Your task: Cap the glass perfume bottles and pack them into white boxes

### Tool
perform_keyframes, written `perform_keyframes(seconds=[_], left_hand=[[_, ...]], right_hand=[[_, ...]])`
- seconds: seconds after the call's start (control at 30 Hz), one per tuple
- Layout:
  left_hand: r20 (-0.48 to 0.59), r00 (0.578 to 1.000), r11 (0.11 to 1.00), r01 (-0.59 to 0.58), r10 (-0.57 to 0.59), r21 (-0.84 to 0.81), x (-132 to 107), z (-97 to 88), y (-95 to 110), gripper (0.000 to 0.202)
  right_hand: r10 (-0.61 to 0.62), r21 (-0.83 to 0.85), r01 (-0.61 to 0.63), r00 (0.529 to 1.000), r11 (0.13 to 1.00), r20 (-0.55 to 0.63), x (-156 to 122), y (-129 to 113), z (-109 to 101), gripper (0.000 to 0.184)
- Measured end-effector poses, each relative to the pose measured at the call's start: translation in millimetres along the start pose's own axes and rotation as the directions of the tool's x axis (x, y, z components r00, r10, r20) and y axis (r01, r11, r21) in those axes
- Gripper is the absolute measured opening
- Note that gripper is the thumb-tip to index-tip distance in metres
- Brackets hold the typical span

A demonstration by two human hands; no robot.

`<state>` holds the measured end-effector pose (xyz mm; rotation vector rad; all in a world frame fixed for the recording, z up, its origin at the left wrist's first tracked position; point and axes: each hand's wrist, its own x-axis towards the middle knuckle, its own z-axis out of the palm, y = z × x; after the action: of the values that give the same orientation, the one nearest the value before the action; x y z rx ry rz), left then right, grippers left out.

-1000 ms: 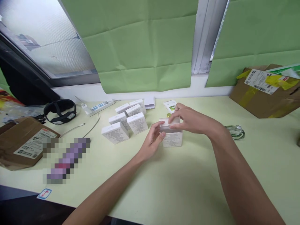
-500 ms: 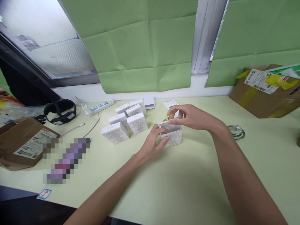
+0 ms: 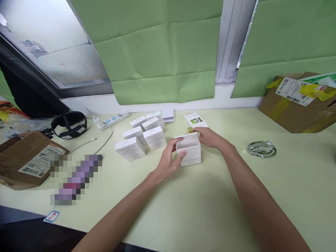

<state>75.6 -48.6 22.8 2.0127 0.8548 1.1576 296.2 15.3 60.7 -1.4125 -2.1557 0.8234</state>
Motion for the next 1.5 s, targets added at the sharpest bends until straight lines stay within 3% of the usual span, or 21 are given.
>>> perform_keyframes(seconds=[0.17,0.3,0.4,0.57,0.67,0.77,0.93,1.17,1.3,1.5], left_hand=[[-0.021,0.998,0.996,0.06,-0.062,-0.073,2,-3.2,0,0.044],[-0.028,0.992,0.969,0.117,-0.126,-0.216,4,-6.4,0,0.047],[-0.029,0.986,0.948,0.149,-0.164,-0.282,5,-7.5,0,0.047],[-0.017,0.982,0.929,0.172,-0.187,-0.328,6,-7.1,-3,0.046],[-0.01,0.985,0.944,0.163,-0.173,-0.285,6,-6.9,-4,0.047],[0.011,0.986,0.963,0.163,-0.164,-0.213,5,-6.8,-5,0.05],[-0.016,0.993,0.989,0.112,-0.114,-0.095,4,-5.4,-4,0.05],[0.001,0.996,0.986,0.086,-0.087,-0.143,4,-4.4,-4,0.059],[0.015,0.991,0.979,0.133,-0.132,-0.154,3,-3.5,-6,0.062],[-0.005,0.995,0.98,0.102,-0.104,-0.171,3,-3.4,-6,0.062]], right_hand=[[-0.015,-0.006,0.015,1.0,1.0,-0.003,2,2,3,0.02],[0.013,-0.034,-0.015,0.999,0.999,-0.047,0,5,-8,0.033],[0.07,-0.039,-0.076,0.987,0.996,-0.144,-8,2,-27,0.047],[0.205,0.038,-0.205,0.918,0.978,-0.338,-35,-26,-61,0.054],[0.187,0.052,-0.182,0.894,0.982,-0.406,-47,-46,-69,0.05],[0.108,0.053,-0.095,0.927,0.994,-0.36,-50,-62,-67,0.045],[-0.044,-0.007,0.044,0.983,0.999,-0.177,-45,-75,-57,0.042],[-0.128,-0.041,0.125,0.986,0.991,-0.11,-48,-86,-52,0.042],[-0.155,-0.094,0.146,0.984,0.985,-0.091,-47,-86,-51,0.037],[-0.172,-0.106,0.169,0.985,0.98,-0.025,-44,-84,-47,0.036]])
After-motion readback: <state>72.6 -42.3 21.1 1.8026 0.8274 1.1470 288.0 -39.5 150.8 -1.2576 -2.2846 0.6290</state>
